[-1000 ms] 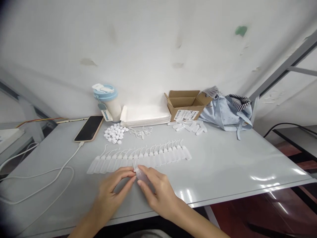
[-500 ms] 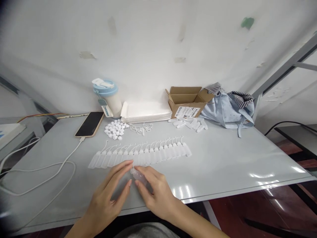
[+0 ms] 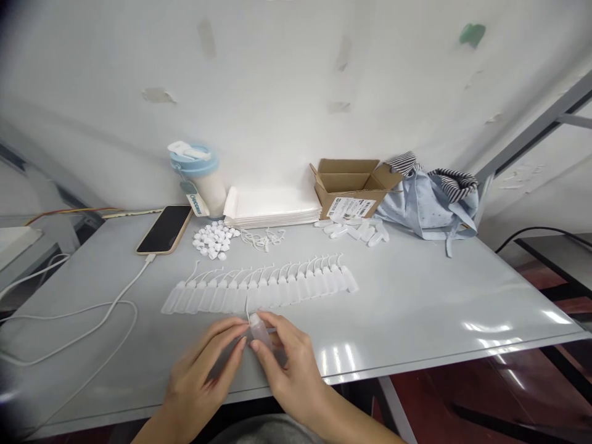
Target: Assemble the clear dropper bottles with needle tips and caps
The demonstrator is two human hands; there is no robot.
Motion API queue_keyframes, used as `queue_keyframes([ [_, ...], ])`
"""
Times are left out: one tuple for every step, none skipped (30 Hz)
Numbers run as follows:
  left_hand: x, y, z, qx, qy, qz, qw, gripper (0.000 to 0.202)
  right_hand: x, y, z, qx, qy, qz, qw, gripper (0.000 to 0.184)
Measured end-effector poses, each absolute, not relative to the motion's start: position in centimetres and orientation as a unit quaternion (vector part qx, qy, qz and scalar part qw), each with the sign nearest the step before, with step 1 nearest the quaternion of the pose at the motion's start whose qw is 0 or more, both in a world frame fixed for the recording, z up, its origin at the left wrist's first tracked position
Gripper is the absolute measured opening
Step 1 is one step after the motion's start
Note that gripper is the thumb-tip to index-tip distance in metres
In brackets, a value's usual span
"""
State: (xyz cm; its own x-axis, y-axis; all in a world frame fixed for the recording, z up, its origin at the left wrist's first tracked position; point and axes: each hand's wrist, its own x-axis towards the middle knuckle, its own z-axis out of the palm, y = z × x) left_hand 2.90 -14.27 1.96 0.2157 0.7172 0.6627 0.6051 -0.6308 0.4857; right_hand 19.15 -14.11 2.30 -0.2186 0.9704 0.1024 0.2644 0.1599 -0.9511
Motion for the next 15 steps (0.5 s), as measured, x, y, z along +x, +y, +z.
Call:
queue_keyframes([
  [2.8,-14.3,2.2,0.783,0.422,0.453,0.058,0.030,19.1,-14.1,2.3,-0.481,-0.628,0.459,0.404,0.030],
  [2.8,-14.3,2.4,0.793,0.416,0.442,0.056,0.033,19.0,-14.2,2.4,-0.480,-0.610,0.481,0.407,0.030],
  [2.8,-14.4,2.6,0.804,0.410,0.428,0.054,0.036,18.9,-14.2,2.5,-0.476,-0.593,0.504,0.410,0.029],
  [2.8,-14.5,2.7,0.817,0.402,0.411,0.054,0.040,18.8,-14.2,2.6,-0.469,-0.577,0.525,0.414,0.027],
  [2.8,-14.6,2.8,0.829,0.396,0.392,0.054,0.044,18.7,-14.2,2.7,-0.462,-0.562,0.543,0.419,0.026],
  [2.8,-14.7,2.8,0.839,0.390,0.376,0.052,0.047,18.6,-14.1,2.8,-0.457,-0.549,0.557,0.424,0.025],
  [2.9,-14.7,2.7,0.845,0.387,0.367,0.047,0.049,18.5,-14.1,2.9,-0.454,-0.537,0.567,0.429,0.025],
  [3.0,-14.8,2.6,0.846,0.387,0.364,0.039,0.051,18.3,-14.2,2.9,-0.453,-0.528,0.572,0.434,0.024],
  [3.0,-14.8,2.5,0.846,0.388,0.365,0.033,0.051,18.2,-14.2,2.9,-0.454,-0.523,0.574,0.438,0.024],
  [3.1,-14.8,2.3,0.843,0.391,0.368,0.030,0.050,18.1,-14.3,2.8,-0.454,-0.521,0.574,0.439,0.024],
  [3.2,-14.8,2.2,0.838,0.395,0.376,0.028,0.048,18.0,-14.3,2.8,-0.453,-0.521,0.574,0.439,0.024],
  [3.2,-14.7,2.1,0.833,0.397,0.383,0.030,0.045,17.9,-14.4,2.7,-0.451,-0.525,0.575,0.436,0.024],
  [3.2,-14.7,2.1,0.828,0.399,0.392,0.034,0.043,17.9,-14.5,2.6,-0.449,-0.529,0.576,0.432,0.025],
  [3.1,-14.7,2.1,0.825,0.398,0.400,0.041,0.041,17.9,-14.6,2.6,-0.448,-0.532,0.578,0.427,0.025],
  [2.9,-14.7,2.1,0.822,0.398,0.404,0.052,0.040,18.0,-14.7,2.6,-0.448,-0.535,0.578,0.422,0.024],
])
